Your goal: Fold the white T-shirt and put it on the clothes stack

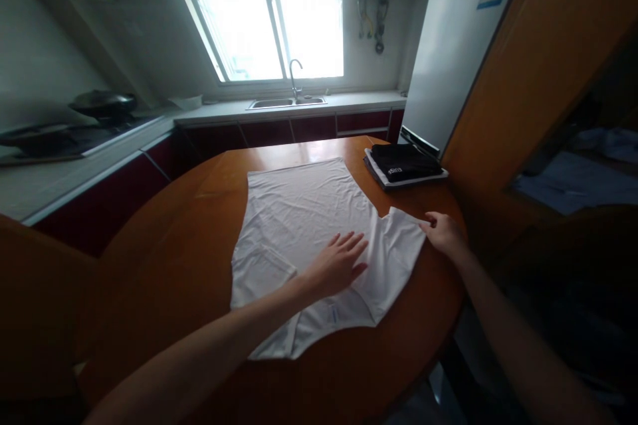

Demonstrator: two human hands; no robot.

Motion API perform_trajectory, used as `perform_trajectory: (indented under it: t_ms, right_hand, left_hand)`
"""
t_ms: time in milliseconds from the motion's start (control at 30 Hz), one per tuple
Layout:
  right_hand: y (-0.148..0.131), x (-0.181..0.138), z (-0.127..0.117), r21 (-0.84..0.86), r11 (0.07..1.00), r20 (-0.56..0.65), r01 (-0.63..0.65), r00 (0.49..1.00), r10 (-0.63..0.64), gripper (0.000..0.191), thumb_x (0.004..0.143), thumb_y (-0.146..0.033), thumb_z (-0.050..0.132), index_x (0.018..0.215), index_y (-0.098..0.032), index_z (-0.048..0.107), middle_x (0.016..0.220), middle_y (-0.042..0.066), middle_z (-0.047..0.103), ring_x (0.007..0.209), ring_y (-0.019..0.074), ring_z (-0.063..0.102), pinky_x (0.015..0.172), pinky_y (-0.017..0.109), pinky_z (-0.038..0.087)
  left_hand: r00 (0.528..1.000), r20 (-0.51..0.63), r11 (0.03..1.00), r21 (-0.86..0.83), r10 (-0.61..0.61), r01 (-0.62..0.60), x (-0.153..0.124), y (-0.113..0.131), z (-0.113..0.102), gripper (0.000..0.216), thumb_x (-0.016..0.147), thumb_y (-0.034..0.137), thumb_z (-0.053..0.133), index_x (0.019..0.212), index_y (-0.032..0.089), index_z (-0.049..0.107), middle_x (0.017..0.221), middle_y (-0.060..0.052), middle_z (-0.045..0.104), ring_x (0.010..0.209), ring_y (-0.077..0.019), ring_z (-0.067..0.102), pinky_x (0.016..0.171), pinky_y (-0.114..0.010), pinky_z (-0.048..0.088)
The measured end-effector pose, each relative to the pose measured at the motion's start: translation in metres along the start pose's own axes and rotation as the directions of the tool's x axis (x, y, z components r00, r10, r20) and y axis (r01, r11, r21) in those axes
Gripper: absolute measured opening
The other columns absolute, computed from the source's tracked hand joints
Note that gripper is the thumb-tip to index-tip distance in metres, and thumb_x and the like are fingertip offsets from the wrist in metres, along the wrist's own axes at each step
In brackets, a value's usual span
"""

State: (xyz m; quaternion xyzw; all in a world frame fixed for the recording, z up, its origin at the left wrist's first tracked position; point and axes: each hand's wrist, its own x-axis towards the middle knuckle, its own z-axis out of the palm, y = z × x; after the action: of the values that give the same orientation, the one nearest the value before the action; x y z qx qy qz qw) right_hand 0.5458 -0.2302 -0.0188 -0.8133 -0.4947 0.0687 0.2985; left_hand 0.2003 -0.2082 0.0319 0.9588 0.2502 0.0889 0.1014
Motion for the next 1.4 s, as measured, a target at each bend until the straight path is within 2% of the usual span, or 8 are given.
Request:
perform_trajectory:
  t_ms: [133, 200, 300, 400, 567, 933, 1200, 1400]
  right_hand:
    - [-0.005, 0.008, -0.002, -0.061, 0.996, 0.056, 0.07, 0.996, -0.066, 0.043, 0.078, -0.03, 0.075, 0.117, -0.013, 0.073, 0.114, 0.017, 0.073, 0.102, 0.0282, 0.07, 0.092, 0.035, 0.052]
    - [-0.007, 0.011, -0.004, -0.053, 0.996, 0.095, 0.07, 0.993, -0.065, 0.036, 0.075, -0.026, 0.076, 0.11, -0.014, 0.075, 0.109, 0.015, 0.075, 0.099, 0.0266, 0.071, 0.089, 0.033, 0.051]
    - [-0.008, 0.013, -0.01, 0.004, 1.0, 0.132, 0.008, 0.991, -0.008, 0.024, 0.071, -0.02, 0.076, 0.094, -0.014, 0.077, 0.092, 0.011, 0.077, 0.085, 0.0237, 0.071, 0.077, 0.029, 0.051]
    - [-0.006, 0.013, -0.018, 0.142, 0.984, 0.174, -0.104, 0.982, 0.079, 0.013, 0.068, -0.016, 0.073, 0.081, -0.012, 0.076, 0.076, 0.008, 0.075, 0.07, 0.0198, 0.068, 0.063, 0.025, 0.048]
    - [-0.002, 0.003, -0.035, 0.325, 0.919, 0.208, -0.222, 0.965, 0.16, 0.008, 0.066, -0.018, 0.073, 0.072, -0.012, 0.074, 0.068, 0.006, 0.072, 0.061, 0.0163, 0.063, 0.056, 0.023, 0.045]
    - [0.0, 0.0, -0.026, 0.378, 0.904, 0.131, -0.199, 0.978, 0.161, 0.011, 0.064, -0.026, 0.075, 0.063, -0.016, 0.069, 0.064, 0.006, 0.069, 0.06, 0.0175, 0.061, 0.056, 0.025, 0.047]
    - [0.005, -0.002, -0.017, 0.426, 0.895, 0.006, -0.132, 0.99, 0.143, 0.022, 0.063, -0.037, 0.075, 0.067, -0.017, 0.067, 0.066, 0.006, 0.068, 0.061, 0.0176, 0.06, 0.055, 0.026, 0.045]
    - [-0.006, -0.004, -0.023, 0.479, 0.871, -0.018, -0.11, 0.991, 0.135, 0.025, 0.063, -0.04, 0.074, 0.069, -0.017, 0.067, 0.065, 0.005, 0.067, 0.059, 0.0167, 0.058, 0.052, 0.026, 0.044]
  left_hand:
    - [0.999, -0.002, 0.999, -0.038, 0.034, -0.034, 0.017, 0.008, 0.022, 0.056, 0.103, 0.043, 0.046, 0.154, 0.021, 0.042, 0.163, -0.012, 0.036, 0.152, -0.0324, 0.029, 0.122, -0.055, 0.026]
    - [0.999, -0.015, 0.998, -0.057, 0.032, -0.032, 0.018, 0.007, 0.027, 0.055, 0.104, 0.045, 0.042, 0.154, 0.023, 0.042, 0.163, -0.01, 0.036, 0.152, -0.0317, 0.028, 0.122, -0.055, 0.025]
    - [0.999, -0.018, 0.997, -0.065, 0.048, -0.049, 0.017, 0.004, 0.029, 0.055, 0.105, 0.048, 0.039, 0.155, 0.027, 0.04, 0.164, -0.009, 0.034, 0.153, -0.0309, 0.027, 0.123, -0.055, 0.023]
    - [0.998, -0.009, 0.995, -0.067, 0.069, -0.069, 0.016, 0.002, 0.027, 0.055, 0.105, 0.05, 0.038, 0.157, 0.031, 0.038, 0.165, -0.007, 0.032, 0.153, -0.0309, 0.026, 0.123, -0.056, 0.022]
    - [0.993, 0.006, 0.99, -0.085, 0.116, -0.115, 0.017, 0.0, 0.025, 0.059, 0.105, 0.052, 0.036, 0.159, 0.029, 0.031, 0.167, -0.007, 0.028, 0.155, -0.0287, 0.02, 0.124, -0.055, 0.021]
    - [0.956, 0.083, 0.953, -0.141, 0.283, -0.27, 0.015, 0.008, 0.019, 0.058, 0.102, 0.057, 0.045, 0.156, 0.038, 0.037, 0.166, -0.004, 0.03, 0.154, -0.0289, 0.022, 0.125, -0.057, 0.011]
    - [0.952, 0.089, 0.951, -0.137, 0.292, -0.278, 0.015, 0.008, 0.02, 0.057, 0.102, 0.056, 0.046, 0.156, 0.042, 0.036, 0.167, -0.002, 0.026, 0.155, -0.0304, 0.021, 0.124, -0.058, 0.01]
    - [0.95, 0.101, 0.951, -0.126, 0.296, -0.283, 0.015, 0.009, 0.021, 0.055, 0.102, 0.058, 0.043, 0.155, 0.044, 0.037, 0.168, -0.001, 0.025, 0.155, -0.0307, 0.019, 0.124, -0.06, 0.008]
